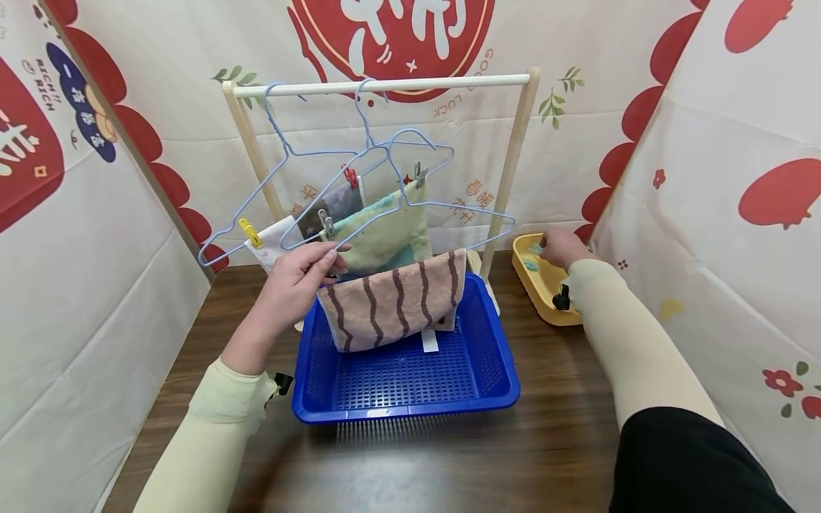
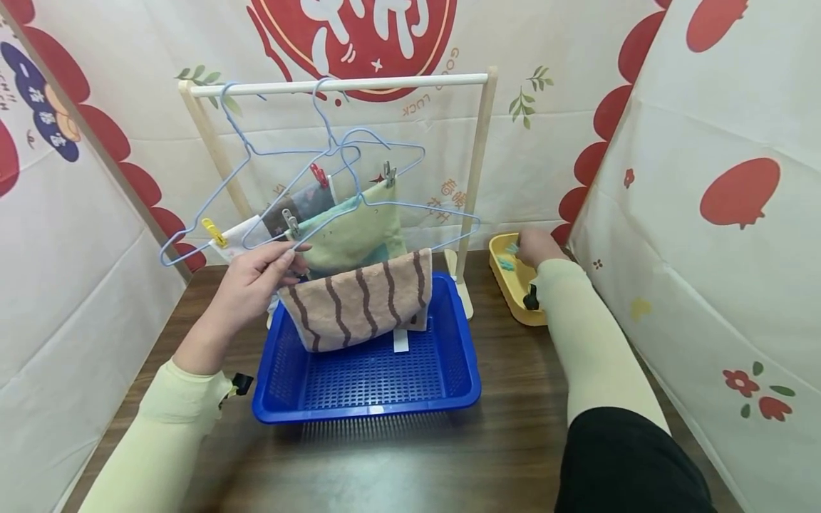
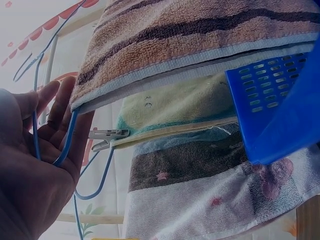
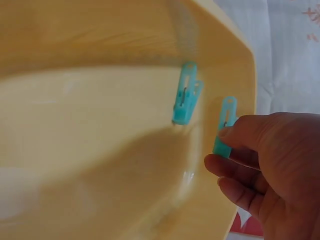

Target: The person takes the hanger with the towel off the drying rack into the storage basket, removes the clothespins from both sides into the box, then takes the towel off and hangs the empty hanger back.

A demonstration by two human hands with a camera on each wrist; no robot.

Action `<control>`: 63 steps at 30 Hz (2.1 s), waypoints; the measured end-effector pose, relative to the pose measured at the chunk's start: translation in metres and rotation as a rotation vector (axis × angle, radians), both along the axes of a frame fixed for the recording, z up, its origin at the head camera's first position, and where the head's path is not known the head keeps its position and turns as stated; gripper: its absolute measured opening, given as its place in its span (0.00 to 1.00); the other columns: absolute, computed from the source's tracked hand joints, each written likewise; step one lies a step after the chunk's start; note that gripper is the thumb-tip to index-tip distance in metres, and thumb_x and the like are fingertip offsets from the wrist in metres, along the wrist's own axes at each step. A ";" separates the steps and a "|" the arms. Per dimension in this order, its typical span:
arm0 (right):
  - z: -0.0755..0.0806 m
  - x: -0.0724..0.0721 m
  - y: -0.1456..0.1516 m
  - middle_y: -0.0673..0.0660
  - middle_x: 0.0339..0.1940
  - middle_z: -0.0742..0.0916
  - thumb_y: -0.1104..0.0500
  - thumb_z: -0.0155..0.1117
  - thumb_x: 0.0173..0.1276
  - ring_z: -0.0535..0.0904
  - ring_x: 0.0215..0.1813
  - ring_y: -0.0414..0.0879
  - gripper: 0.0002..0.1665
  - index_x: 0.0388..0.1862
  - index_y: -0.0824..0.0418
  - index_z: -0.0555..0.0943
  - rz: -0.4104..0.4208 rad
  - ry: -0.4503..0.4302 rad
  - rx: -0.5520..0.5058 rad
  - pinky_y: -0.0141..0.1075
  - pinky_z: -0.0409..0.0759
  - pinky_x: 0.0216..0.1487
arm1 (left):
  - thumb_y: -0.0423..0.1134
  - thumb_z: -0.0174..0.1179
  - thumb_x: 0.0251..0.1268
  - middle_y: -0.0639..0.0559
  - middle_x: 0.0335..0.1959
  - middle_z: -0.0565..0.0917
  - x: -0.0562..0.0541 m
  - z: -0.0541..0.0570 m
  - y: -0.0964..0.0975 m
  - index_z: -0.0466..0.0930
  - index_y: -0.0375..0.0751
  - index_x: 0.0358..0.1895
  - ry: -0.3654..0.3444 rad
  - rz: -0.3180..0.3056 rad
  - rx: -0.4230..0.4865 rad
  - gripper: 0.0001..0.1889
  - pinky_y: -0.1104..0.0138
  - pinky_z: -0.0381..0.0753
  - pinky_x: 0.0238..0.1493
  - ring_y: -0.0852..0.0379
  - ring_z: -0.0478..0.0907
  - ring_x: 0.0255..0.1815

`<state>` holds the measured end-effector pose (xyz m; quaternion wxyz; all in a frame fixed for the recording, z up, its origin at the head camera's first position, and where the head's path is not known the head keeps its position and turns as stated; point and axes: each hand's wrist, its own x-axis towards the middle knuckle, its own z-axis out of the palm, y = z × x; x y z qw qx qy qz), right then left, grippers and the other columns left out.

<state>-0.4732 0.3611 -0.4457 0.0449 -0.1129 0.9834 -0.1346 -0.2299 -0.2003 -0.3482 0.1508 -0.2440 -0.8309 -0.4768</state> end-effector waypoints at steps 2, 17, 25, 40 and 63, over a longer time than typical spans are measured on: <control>-0.003 -0.004 0.002 0.72 0.46 0.88 0.68 0.65 0.70 0.80 0.43 0.63 0.14 0.49 0.77 0.85 0.015 0.001 0.006 0.61 0.82 0.51 | 0.39 0.52 0.93 0.45 0.48 0.91 -0.001 0.000 0.001 0.88 0.39 0.66 -0.008 -0.002 -0.001 0.17 0.60 0.93 0.48 0.49 0.89 0.51; -0.025 -0.027 0.010 0.66 0.40 0.89 0.71 0.66 0.64 0.80 0.41 0.59 0.13 0.46 0.73 0.88 0.051 -0.068 0.021 0.52 0.83 0.44 | 0.39 0.52 0.93 0.44 0.48 0.91 -0.001 0.003 0.005 0.88 0.38 0.65 -0.021 -0.019 -0.003 0.17 0.50 0.93 0.49 0.47 0.89 0.51; -0.030 -0.013 0.006 0.61 0.31 0.84 0.69 0.64 0.65 0.76 0.36 0.57 0.07 0.36 0.69 0.88 0.065 -0.121 0.061 0.45 0.76 0.41 | 0.38 0.52 0.93 0.45 0.47 0.90 0.000 0.002 0.004 0.89 0.39 0.64 -0.014 -0.023 -0.010 0.16 0.57 0.93 0.47 0.49 0.89 0.50; -0.045 -0.062 0.038 0.58 0.30 0.82 0.58 0.66 0.69 0.75 0.33 0.52 0.10 0.35 0.65 0.84 0.061 -0.162 0.028 0.46 0.76 0.36 | 0.40 0.51 0.93 0.41 0.49 0.90 -0.003 0.001 0.003 0.89 0.39 0.63 -0.030 -0.024 0.011 0.17 0.50 0.93 0.50 0.50 0.88 0.52; 0.141 0.140 -0.101 0.56 0.35 0.87 0.49 0.61 0.86 0.86 0.35 0.44 0.16 0.46 0.60 0.85 -0.206 0.533 -0.812 0.28 0.79 0.33 | 0.40 0.50 0.93 0.46 0.47 0.91 -0.005 0.002 0.005 0.89 0.40 0.59 -0.012 -0.020 -0.003 0.17 0.44 0.93 0.48 0.51 0.88 0.50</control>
